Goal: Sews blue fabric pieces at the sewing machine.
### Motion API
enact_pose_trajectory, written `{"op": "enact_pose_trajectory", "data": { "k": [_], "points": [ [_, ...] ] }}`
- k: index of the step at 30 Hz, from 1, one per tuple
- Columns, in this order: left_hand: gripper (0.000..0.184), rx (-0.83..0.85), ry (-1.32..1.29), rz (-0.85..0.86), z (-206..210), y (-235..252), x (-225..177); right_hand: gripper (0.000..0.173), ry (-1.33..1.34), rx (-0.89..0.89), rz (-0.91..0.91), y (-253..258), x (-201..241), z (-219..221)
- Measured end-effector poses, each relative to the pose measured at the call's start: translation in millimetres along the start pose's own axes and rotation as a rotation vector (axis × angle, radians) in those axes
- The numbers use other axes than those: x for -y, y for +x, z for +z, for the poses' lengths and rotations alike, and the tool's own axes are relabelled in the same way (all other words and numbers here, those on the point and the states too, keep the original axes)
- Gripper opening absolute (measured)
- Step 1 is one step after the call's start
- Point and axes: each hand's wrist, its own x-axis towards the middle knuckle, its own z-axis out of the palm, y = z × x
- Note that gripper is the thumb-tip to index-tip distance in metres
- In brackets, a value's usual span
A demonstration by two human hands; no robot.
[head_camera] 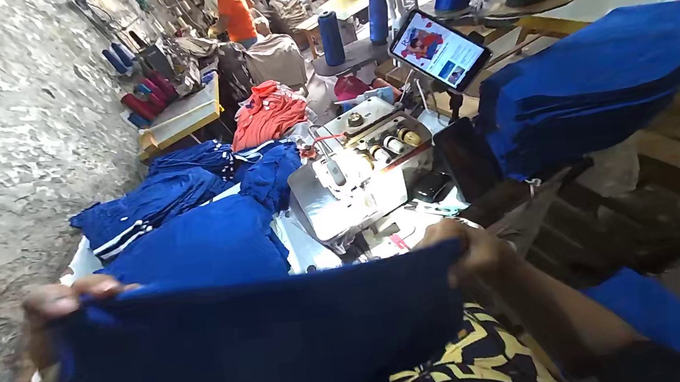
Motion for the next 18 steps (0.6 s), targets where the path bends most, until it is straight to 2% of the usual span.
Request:
{"op": "enact_pose_trajectory", "data": {
  "k": [1, 3, 5, 6, 8, 10, 12, 14, 16, 18],
  "points": [
    [0.023, -0.024, 0.359, -0.063, -17.8, -13.0, 8.1, 0.011, 0.01, -0.181, 0.051, 5.4, -6.4, 4.5],
    [0.018, -0.073, 0.92, -0.384, -27.6, -34.3, 25.9, 0.013, 0.043, -0.584, 0.235, 24.5, -31.8, 11.8],
    [0.03, 0.017, 1.182, -0.829, -7.4, -24.6, 48.0, 0.006, -0.114, -0.828, 0.418, 41.3, -67.8, 9.1],
    [0.036, 0.054, 1.224, -0.881, 12.4, -18.9, 65.6, 0.011, -0.237, -0.875, 0.467, 42.9, -85.2, 8.7],
    [0.036, 0.141, 1.135, -0.66, 62.2, -14.0, 108.7, 0.014, -0.458, -0.883, 0.464, 42.2, -108.4, 12.1],
    [0.033, 0.221, 0.859, -0.491, 120.6, -2.9, 143.9, 0.021, -0.556, -0.833, 0.451, 43.6, -109.7, 16.1],
    [0.036, 0.295, 0.64, -0.518, 153.4, 10.2, 163.0, 0.02, -0.583, -0.791, 0.461, 44.9, -101.0, 19.4],
    [0.038, 0.347, 0.58, -0.598, 157.5, 21.4, 171.2, 0.02, -0.595, -0.752, 0.507, 44.9, -90.2, 20.7],
    [0.024, 0.336, 0.589, -0.615, 155.0, 28.7, 169.9, 0.018, -0.55, -0.796, 0.495, 41.7, -86.9, 22.9],
    [0.018, 0.263, 0.58, -0.613, 154.6, 31.2, 168.1, 0.048, -0.418, -0.764, 0.449, 30.8, -86.6, 29.3]
  ]
}}
